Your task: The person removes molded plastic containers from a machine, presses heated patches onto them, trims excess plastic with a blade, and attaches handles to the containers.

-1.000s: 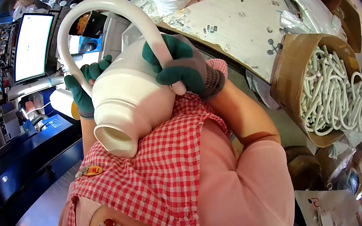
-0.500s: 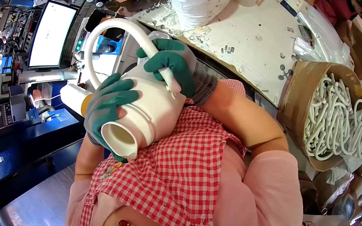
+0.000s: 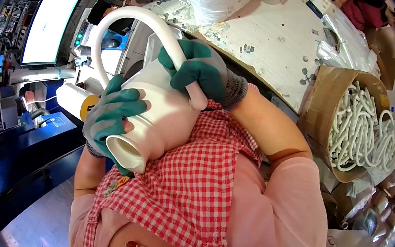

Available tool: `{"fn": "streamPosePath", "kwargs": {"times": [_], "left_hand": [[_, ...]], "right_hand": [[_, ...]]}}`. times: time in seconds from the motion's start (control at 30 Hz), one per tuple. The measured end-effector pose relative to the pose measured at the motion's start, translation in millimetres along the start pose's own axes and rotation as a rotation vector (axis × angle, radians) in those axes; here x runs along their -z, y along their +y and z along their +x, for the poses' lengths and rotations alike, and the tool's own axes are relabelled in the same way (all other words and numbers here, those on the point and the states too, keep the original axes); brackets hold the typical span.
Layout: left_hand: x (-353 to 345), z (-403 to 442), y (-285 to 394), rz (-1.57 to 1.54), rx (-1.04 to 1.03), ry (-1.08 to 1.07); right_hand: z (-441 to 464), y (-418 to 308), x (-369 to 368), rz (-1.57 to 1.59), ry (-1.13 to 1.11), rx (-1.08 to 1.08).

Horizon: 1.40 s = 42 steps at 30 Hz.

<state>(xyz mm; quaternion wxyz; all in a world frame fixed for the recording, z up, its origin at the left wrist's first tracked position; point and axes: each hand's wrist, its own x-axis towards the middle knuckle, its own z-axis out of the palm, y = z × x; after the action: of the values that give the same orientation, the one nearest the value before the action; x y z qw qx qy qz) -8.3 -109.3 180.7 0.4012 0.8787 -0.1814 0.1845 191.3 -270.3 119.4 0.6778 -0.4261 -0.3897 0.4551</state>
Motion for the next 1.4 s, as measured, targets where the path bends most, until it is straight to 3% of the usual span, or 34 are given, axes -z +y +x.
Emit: {"fn": "streamPosePath", "kwargs": {"times": [0.07, 0.33, 0.43, 0.5, 0.53, 0.6, 0.67, 0.73, 0.8, 0.87, 0.9, 0.93, 0.97, 1.0, 1.03, 1.07, 1.13, 1.2, 1.27, 1.3, 1.4], "left_hand": [[1.7, -3.3, -4.5, -0.02, -0.002, -0.024], [7.9, -4.0, -28.8, -0.113, -0.064, -0.048], [16.1, -0.3, -37.9, -0.141, -0.053, 0.002], [15.4, -19.6, -42.6, -0.163, 0.111, 0.132], [7.5, -25.2, -45.6, -0.177, 0.158, 0.262], [0.0, -18.6, -56.2, -0.196, 0.136, 0.299], [-17.8, 8.6, -60.3, -0.279, 0.323, 0.459], [-35.5, 30.0, -99.4, -0.287, 0.485, 0.485], [-65.5, 45.5, -144.8, -0.341, 0.544, 0.534], [-79.7, 65.6, -168.0, -0.113, 0.572, 0.509], [-91.9, 74.1, -176.3, 0.006, 0.579, 0.58], [-103.0, 84.6, -187.3, 0.132, 0.574, 0.649], [-111.1, 89.7, -195.3, 0.127, 0.593, 0.634], [-121.5, 90.7, -198.5, 0.097, 0.802, 0.529], [-131.1, 87.8, -199.8, 0.07, 1.016, 0.424], [-135.6, 82.8, -209.5, 0.036, 1.137, 0.251], [-154.9, 68.5, -239.5, 0.062, 1.016, 0.237], [-168.8, 45.7, -283.4, -0.229, 0.95, 0.368], [-158.5, 51.8, -293.1, -0.53, 1.065, 0.379], [-159.0, 46.3, -298.9, -0.405, 1.034, 0.34], [-158.8, 37.2, -309.1, -0.28, 1.009, 0.291]], "right_hand": [[2.3, -9.5, -3.1, 0.141, 0.047, -0.198], [0.0, 1.2, -5.8, 0.112, 0.082, -0.201], [22.2, 25.5, 4.8, -0.596, 0.05, 0.669], [31.6, 7.5, -9.0, -0.066, 0.238, -0.097], [42.6, 12.1, -2.3, -0.041, 0.267, -0.116], [59.4, 20.9, 11.7, 0.022, 0.322, -0.174], [70.4, 31.6, 32.6, 0.089, 0.4, -0.246], [78.7, 33.4, 60.2, 0.277, 0.577, -0.452], [69.6, 69.5, 111.6, 0.178, 0.519, -0.448], [56.5, 96.2, 137.9, 0.316, 0.743, -0.605], [50.1, 105.0, 146.3, 0.388, 0.784, -0.619], [40.2, 125.3, 138.7, 0.514, 0.794, -0.363], [24.9, 140.0, 136.7, -0.351, 0.64, -0.346], [4.6, 157.0, 133.5, -1.186, 0.377, -0.302], [-12.9, 180.3, 128.2, -1.036, 0.409, -0.502], [-32.2, 200.5, 124.8, -1.01, 0.388, -0.523], [-41.5, 215.4, 123.8, -0.162, 0.735, -0.567], [-38.2, 199.2, 113.5, 0.273, 0.89, -0.505], [-31.8, 192.0, 110.6, 0.27, 0.882, -0.491], [-32.9, 197.0, 112.1, 0.278, 0.881, -0.488], [-27.9, 203.7, 107.9, -0.218, 0.752, -0.423]]}}
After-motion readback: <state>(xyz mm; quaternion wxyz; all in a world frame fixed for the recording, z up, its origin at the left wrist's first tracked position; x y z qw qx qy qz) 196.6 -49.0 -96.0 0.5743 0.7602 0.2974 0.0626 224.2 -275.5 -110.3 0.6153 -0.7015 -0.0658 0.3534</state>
